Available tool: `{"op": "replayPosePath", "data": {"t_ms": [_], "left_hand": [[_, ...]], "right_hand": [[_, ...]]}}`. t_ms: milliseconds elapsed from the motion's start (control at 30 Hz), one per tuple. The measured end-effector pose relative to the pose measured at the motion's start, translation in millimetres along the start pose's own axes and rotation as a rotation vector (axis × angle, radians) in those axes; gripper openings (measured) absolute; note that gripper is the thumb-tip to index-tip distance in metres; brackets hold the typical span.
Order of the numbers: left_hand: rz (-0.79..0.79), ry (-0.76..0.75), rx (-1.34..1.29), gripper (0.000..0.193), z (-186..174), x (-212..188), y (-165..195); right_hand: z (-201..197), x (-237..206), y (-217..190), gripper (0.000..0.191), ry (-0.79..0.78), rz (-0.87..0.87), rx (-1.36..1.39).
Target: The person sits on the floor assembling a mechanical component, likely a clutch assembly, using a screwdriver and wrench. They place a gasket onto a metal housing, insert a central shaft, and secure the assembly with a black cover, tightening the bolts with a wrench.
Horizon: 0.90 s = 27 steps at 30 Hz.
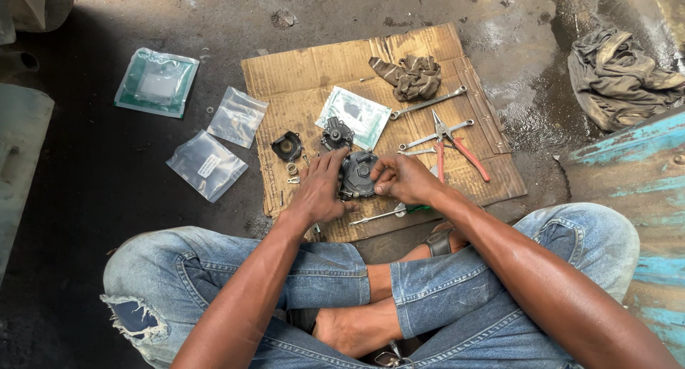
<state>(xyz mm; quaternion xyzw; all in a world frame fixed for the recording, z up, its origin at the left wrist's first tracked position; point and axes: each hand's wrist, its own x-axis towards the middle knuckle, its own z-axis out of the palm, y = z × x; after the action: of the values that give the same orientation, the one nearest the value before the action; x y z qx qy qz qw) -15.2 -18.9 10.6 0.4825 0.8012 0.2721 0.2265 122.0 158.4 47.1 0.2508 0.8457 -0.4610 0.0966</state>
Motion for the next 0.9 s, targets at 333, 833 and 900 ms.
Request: {"op": "replayPosePath", "data": {"t_ms": [333,833,900], "left_hand": [[0.015,0.050,-0.019,0.119,0,-1,0],[-0.059,-0.033,-0.081,0.135,-9,0,-3],[-0.074,-0.046,-0.090,0.137,-8,1,-3]], "right_hand": [[13,-7,2,0.015,0.110,-0.407,-0.536],[24,-11,-6,0.023,0.068,-0.210,-0.871],[24,-13,-11,0.019,0.082,-0.238,-0.871]]}}
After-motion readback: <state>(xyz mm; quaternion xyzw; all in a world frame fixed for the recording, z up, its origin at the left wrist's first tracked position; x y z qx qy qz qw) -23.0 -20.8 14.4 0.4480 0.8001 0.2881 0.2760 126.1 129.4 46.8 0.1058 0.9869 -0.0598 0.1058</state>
